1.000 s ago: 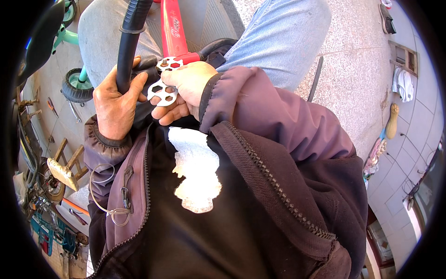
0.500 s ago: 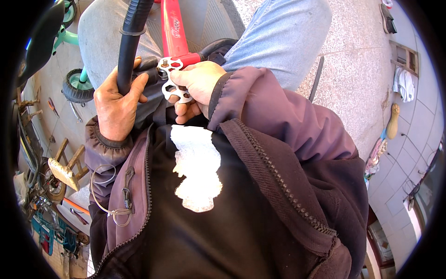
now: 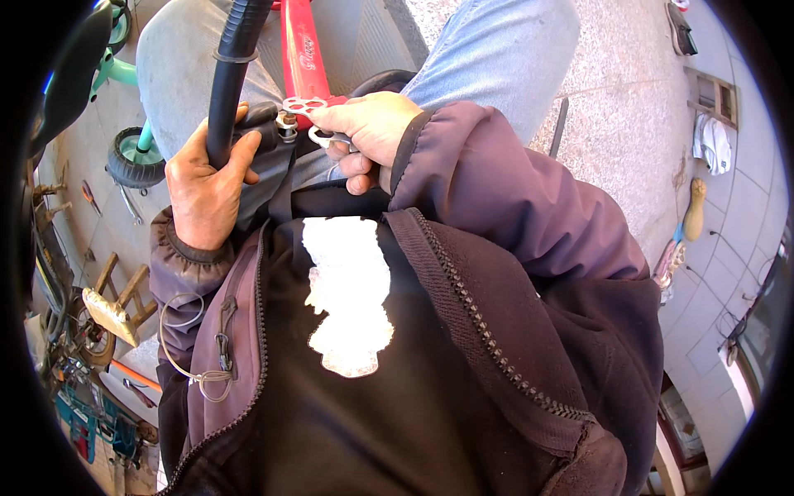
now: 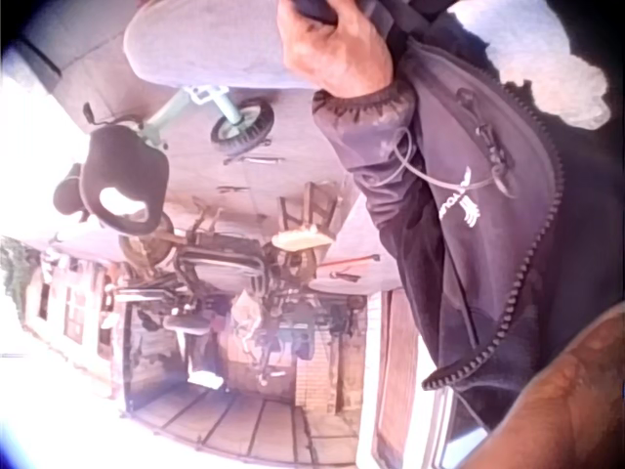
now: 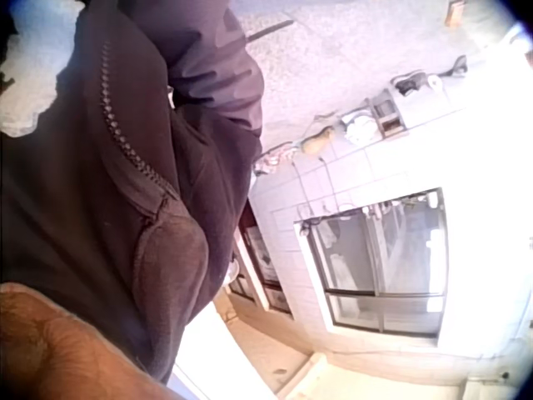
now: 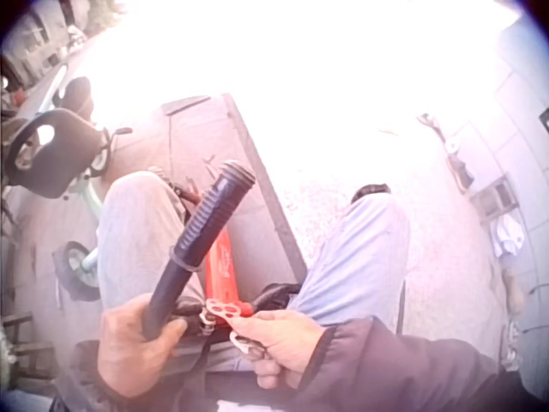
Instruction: The person attaches a red bicycle fork to a black handlebar stem using a multi-tool. They insert the fork into the stem, align the components, and tighten the securing bolts to complete the assembly.
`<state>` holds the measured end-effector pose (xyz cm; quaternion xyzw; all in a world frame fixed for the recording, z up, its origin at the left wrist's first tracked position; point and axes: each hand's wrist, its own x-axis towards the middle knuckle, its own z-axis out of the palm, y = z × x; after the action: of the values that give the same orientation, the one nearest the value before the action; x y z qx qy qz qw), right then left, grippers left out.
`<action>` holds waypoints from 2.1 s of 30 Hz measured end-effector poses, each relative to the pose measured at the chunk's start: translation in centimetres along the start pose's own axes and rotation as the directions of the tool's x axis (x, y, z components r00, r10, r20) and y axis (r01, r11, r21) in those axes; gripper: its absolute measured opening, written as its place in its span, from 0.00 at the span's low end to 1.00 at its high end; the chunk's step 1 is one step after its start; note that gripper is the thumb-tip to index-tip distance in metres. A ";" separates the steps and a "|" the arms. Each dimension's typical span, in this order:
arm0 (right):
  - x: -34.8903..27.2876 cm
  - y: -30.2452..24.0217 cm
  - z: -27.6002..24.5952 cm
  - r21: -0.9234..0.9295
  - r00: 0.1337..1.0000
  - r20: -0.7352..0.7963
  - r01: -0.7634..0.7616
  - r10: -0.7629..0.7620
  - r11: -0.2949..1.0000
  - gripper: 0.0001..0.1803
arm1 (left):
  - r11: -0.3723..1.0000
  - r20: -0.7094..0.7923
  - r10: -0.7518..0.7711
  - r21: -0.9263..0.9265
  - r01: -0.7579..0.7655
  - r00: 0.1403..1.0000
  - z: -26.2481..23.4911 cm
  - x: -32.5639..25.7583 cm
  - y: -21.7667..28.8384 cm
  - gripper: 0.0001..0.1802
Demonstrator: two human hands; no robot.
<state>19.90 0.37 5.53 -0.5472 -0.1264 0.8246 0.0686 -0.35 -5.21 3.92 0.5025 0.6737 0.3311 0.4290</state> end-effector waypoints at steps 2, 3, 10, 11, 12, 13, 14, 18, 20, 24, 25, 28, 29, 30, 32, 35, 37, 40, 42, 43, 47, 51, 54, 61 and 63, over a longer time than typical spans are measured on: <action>0.3 0.3 -0.3 0.020 0.998 0.056 -0.004 0.003 1.000 0.16 | 0.999 -0.034 0.022 -0.025 -0.022 0.999 0.2 -0.1 0.0 0.12; 0.3 0.4 -0.2 0.025 0.998 0.069 -0.004 0.002 1.000 0.16 | 1.000 -0.013 0.009 -0.008 -0.009 1.000 0.1 -0.1 0.0 0.14; 0.6 1.3 0.4 0.041 0.996 0.087 0.001 -0.005 0.999 0.14 | 1.000 0.031 -0.013 0.010 0.013 0.999 -0.1 0.0 -0.1 0.18; 0.5 1.1 0.6 0.028 0.998 0.071 -0.001 -0.001 1.000 0.14 | 1.000 0.031 -0.017 0.007 0.016 0.999 -0.1 0.0 -0.1 0.18; 0.4 1.0 0.8 0.015 0.999 0.054 -0.003 0.002 1.000 0.13 | 1.000 0.032 -0.012 0.011 0.012 0.999 -0.1 0.0 -0.1 0.18; 0.3 1.0 1.1 0.017 0.999 0.039 -0.003 0.002 1.000 0.13 | 1.000 0.033 -0.007 0.016 0.007 0.999 -0.1 0.0 -0.2 0.18; 0.2 1.1 1.4 0.020 1.000 0.024 -0.002 0.002 1.000 0.13 | 1.000 0.034 -0.002 0.020 0.002 0.999 -0.1 0.0 -0.2 0.18; 0.4 1.2 2.2 0.017 1.000 -0.018 0.009 -0.009 1.000 0.13 | 1.000 0.032 0.004 0.018 -0.004 0.999 -0.1 0.0 -0.2 0.18; 0.2 1.0 2.5 -0.005 0.999 -0.036 0.006 -0.006 1.000 0.14 | 1.000 0.032 0.002 0.018 -0.003 0.999 -0.1 0.0 -0.2 0.18; 0.0 0.8 2.9 -0.019 0.998 -0.060 -0.007 0.006 1.000 0.14 | 0.999 -0.030 0.037 -0.029 -0.038 0.999 0.2 0.0 -0.3 0.11; 0.0 0.8 3.0 -0.017 0.998 -0.063 -0.010 0.009 1.000 0.14 | 0.999 -0.033 0.036 -0.028 -0.037 0.999 0.2 0.0 -0.3 0.11; 0.1 1.1 2.7 0.022 0.999 -0.030 0.011 -0.010 1.000 0.14 | 0.998 -0.031 0.039 -0.039 -0.040 0.999 0.2 0.0 -0.3 0.12; 0.1 1.1 2.6 0.019 1.000 -0.023 0.014 -0.013 1.000 0.13 | 0.998 -0.032 0.041 -0.044 -0.042 0.999 0.2 0.0 -0.3 0.12; 0.1 1.1 2.5 0.015 1.000 -0.016 0.016 -0.016 1.000 0.13 | 0.998 -0.030 0.039 -0.038 -0.040 0.999 0.2 0.0 -0.4 0.12; 0.1 1.1 2.3 0.023 1.000 -0.004 0.018 -0.018 1.000 0.13 | 0.999 -0.029 0.035 -0.026 -0.036 0.999 0.2 0.0 -0.3 0.13; 0.2 1.2 2.0 0.054 1.000 0.009 0.015 -0.016 0.998 0.13 | 0.999 -0.031 0.034 -0.025 -0.034 0.999 0.2 -0.1 -0.1 0.13; 0.3 1.4 1.7 0.069 1.000 0.022 0.014 -0.015 0.998 0.13 | 0.999 -0.028 0.025 -0.036 -0.026 0.999 0.2 -0.1 0.0 0.13; 0.5 1.6 1.4 0.085 0.998 0.064 0.018 -0.024 0.996 0.13 | 0.999 -0.023 0.017 -0.042 -0.018 1.000 0.2 -0.1 0.0 0.13; 0.5 1.6 1.2 0.066 0.997 0.069 0.018 -0.023 0.998 0.12 | 0.999 -0.023 0.017 -0.042 -0.018 1.000 0.2 -0.1 0.0 0.13; 0.5 1.6 1.1 0.056 0.997 0.071 0.019 -0.023 0.998 0.12 | 0.999 -0.023 0.019 -0.043 -0.020 1.000 0.2 -0.2 -0.1 0.13; 0.4 1.0 1.1 -0.030 1.000 0.012 -0.004 0.005 1.000 0.12 | 1.000 0.028 -0.014 -0.003 0.014 1.000 0.0 0.0 0.2 0.18; 1.3 -0.2 -0.4 -0.092 0.999 -0.041 -0.007 0.003 0.996 0.12 | 1.000 0.015 0.003 0.010 -0.003 1.000 0.0 -0.1 -0.2 0.18; 0.7 -0.2 -1.0 -0.089 1.000 0.006 0.003 -0.003 0.996 0.12 | 1.000 0.011 0.015 0.012 -0.015 1.000 0.0 -0.2 -0.2 0.18; 1.2 1.2 0.4 -0.261 0.987 -0.142 0.032 -0.071 0.965 0.09 | 0.998 0.023 0.055 0.028 -0.055 0.998 0.0 0.0 -0.6 0.18; 1.7 1.4 -0.1 -0.396 0.971 -0.175 0.081 -0.162 0.915 0.17 | 0.999 0.015 0.051 0.020 -0.051 0.999 0.0 -0.1 -0.6 0.18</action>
<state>19.36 -0.54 3.62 -0.6227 -0.3125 0.7169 0.0237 -0.61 -5.43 3.41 0.5263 0.6608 0.3313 0.4204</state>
